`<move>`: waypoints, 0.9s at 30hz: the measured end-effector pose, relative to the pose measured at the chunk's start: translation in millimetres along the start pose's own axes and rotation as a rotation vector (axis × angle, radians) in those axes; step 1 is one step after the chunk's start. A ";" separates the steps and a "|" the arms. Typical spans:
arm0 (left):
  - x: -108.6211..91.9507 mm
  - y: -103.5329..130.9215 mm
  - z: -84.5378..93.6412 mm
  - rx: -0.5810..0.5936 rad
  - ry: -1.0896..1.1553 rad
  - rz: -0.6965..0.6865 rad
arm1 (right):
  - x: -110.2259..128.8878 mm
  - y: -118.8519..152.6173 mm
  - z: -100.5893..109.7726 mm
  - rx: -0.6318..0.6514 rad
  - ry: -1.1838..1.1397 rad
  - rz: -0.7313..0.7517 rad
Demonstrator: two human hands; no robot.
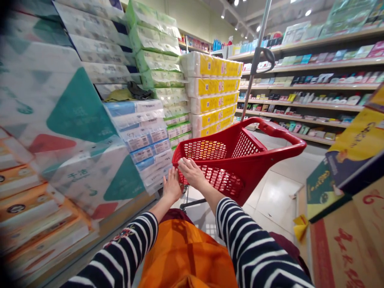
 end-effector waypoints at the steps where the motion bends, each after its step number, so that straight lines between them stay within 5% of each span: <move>1: 3.6 -1.3 2.0 -0.005 0.001 0.006 | -0.5 -9.4 -1.9 -0.002 0.006 -0.007; 4: 10.2 -0.5 4.3 -0.026 0.006 -0.003 | 11.3 -16.6 -23.2 0.035 -0.002 0.024; 9: 9.6 7.1 -5.2 -0.022 0.009 -0.028 | 33.1 26.0 -64.1 0.161 -0.064 0.016; 13: -1.4 10.7 -9.1 -0.016 0.029 -0.048 | 31.0 48.9 -42.8 0.141 -0.063 0.067; 19: -33.8 14.7 0.8 -0.032 0.070 -0.106 | -28.3 58.8 20.9 -0.058 0.041 -0.136; 27: -85.1 39.9 7.6 -0.043 0.035 -0.295 | -5.9 132.7 -29.5 0.075 0.011 -0.144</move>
Point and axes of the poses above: each hand's wrist, its own y-axis away from the middle knuckle, its own z-axis out of the back of the hand, x = y × z, the point moved 10 cm from there along -y, towards the middle knuckle, and after that the axes turned 11 degrees about z, right-handed, at the moved point
